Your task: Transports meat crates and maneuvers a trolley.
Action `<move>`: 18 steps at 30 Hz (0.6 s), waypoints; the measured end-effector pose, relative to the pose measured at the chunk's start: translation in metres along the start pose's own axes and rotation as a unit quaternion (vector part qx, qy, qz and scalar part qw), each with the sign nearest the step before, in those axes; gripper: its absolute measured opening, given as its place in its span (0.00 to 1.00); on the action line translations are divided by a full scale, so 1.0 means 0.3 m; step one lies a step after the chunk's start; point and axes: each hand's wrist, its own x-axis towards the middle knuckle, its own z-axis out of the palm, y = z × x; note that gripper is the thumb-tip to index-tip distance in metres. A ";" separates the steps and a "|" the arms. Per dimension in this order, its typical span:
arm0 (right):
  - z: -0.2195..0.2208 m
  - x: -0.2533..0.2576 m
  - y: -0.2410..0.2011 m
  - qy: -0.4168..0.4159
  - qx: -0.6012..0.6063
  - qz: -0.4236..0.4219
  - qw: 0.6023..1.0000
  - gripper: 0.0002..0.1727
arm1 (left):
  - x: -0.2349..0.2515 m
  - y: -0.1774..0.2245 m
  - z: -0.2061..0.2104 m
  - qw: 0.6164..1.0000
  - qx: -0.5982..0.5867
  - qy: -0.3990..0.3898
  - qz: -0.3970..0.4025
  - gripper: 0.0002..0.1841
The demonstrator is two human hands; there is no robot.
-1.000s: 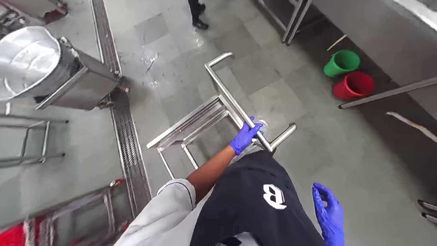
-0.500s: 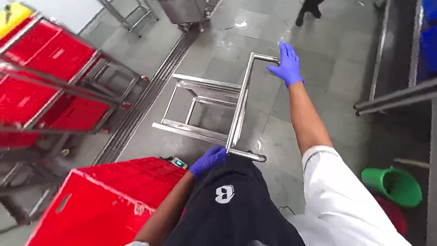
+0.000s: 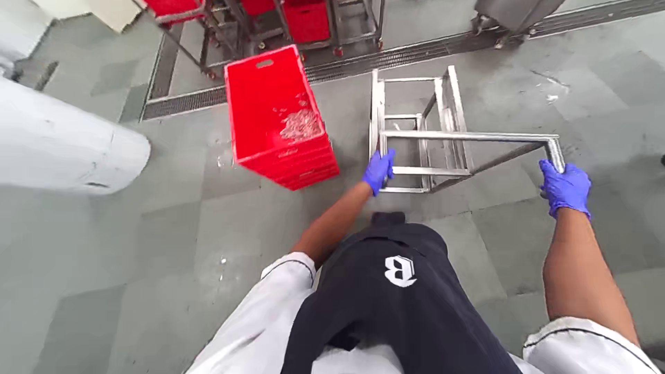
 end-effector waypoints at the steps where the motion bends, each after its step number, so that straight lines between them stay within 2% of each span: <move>1: 0.038 -0.111 -0.013 -0.019 0.034 -0.001 0.999 0.34 | 0.006 0.002 -0.101 0.999 0.036 0.013 0.008 0.18; 3: 0.114 -0.329 -0.043 -0.063 0.110 0.010 0.992 0.28 | -0.015 0.031 -0.292 0.990 0.135 0.036 0.001 0.21; 6: 0.190 -0.634 -0.062 -0.110 0.202 0.033 0.973 0.15 | -0.135 0.042 -0.494 0.967 0.243 0.082 -0.003 0.26; 8: 0.194 -0.827 -0.016 -0.117 0.251 0.045 0.960 0.11 | -0.275 -0.005 -0.570 0.957 0.280 0.080 0.009 0.26; 11: 0.142 -1.082 0.127 -0.123 0.315 0.071 0.938 0.08 | -0.575 -0.136 -0.610 0.955 0.287 0.069 0.002 0.24; 14: 0.056 -1.317 0.331 -0.138 0.342 0.100 0.924 0.09 | -0.917 -0.279 -0.597 0.961 0.268 0.067 -0.010 0.24; 18: -0.055 -1.599 0.568 -0.151 0.343 0.078 0.924 0.27 | -1.336 -0.444 -0.579 0.974 0.215 0.067 -0.012 0.23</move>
